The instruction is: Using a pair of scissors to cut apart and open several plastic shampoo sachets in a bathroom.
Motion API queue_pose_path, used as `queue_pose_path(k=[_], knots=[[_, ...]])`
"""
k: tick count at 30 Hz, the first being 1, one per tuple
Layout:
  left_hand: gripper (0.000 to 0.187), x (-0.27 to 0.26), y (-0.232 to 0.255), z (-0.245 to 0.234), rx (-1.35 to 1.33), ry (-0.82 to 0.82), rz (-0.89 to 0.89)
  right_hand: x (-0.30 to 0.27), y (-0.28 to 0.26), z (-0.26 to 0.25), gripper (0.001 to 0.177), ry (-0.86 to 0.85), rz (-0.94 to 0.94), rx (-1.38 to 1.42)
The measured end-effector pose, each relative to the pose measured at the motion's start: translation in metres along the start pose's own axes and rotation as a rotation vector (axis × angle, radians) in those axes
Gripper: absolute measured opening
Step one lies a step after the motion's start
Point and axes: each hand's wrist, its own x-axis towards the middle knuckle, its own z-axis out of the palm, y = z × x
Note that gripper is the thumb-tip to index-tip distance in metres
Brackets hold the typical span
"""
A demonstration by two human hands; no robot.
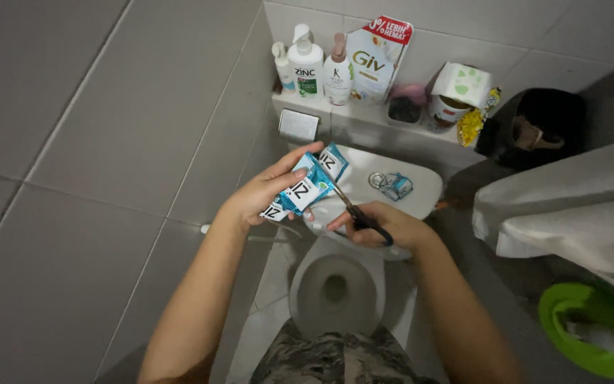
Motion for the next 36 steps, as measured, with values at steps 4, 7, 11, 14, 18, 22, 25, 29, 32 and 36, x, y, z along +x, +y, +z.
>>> queue_pose_path(k=[4,7,11,14,18,22,25,29,32,36], knots=[[0.059,-0.003,0.0,-0.002,-0.027,-0.047,0.009,0.001,-0.001,0.001,0.062,0.007,0.014,-0.05],[0.057,-0.002,-0.004,-0.007,-0.036,-0.051,-0.022,0.002,0.001,-0.002,0.06,-0.016,0.011,-0.055],[0.053,-0.004,-0.006,-0.01,-0.062,-0.12,-0.01,0.002,0.003,-0.003,0.06,-0.047,-0.002,-0.03],[0.051,-0.004,-0.001,-0.007,-0.078,-0.119,-0.028,0.001,0.004,-0.005,0.06,-0.019,0.011,-0.073],[0.05,0.0,-0.005,-0.009,-0.028,-0.114,-0.017,0.0,-0.001,-0.004,0.061,-0.019,0.021,-0.103],[0.048,0.005,-0.013,-0.011,-0.025,-0.09,-0.031,0.005,0.002,-0.006,0.057,-0.062,-0.082,-0.142],[0.047,0.002,-0.009,-0.008,-0.043,-0.177,0.001,0.009,0.009,-0.004,0.056,-0.059,-0.118,-0.124],[0.049,0.005,-0.014,-0.008,-0.048,-0.096,-0.056,0.01,0.005,0.002,0.054,0.007,-0.055,-0.106],[0.048,0.004,-0.01,-0.009,-0.033,-0.188,0.012,0.008,0.004,0.002,0.05,0.046,0.013,-0.099],[0.049,0.002,-0.009,-0.009,-0.018,-0.174,-0.006,0.009,0.008,0.0,0.046,0.031,0.03,-0.076]])
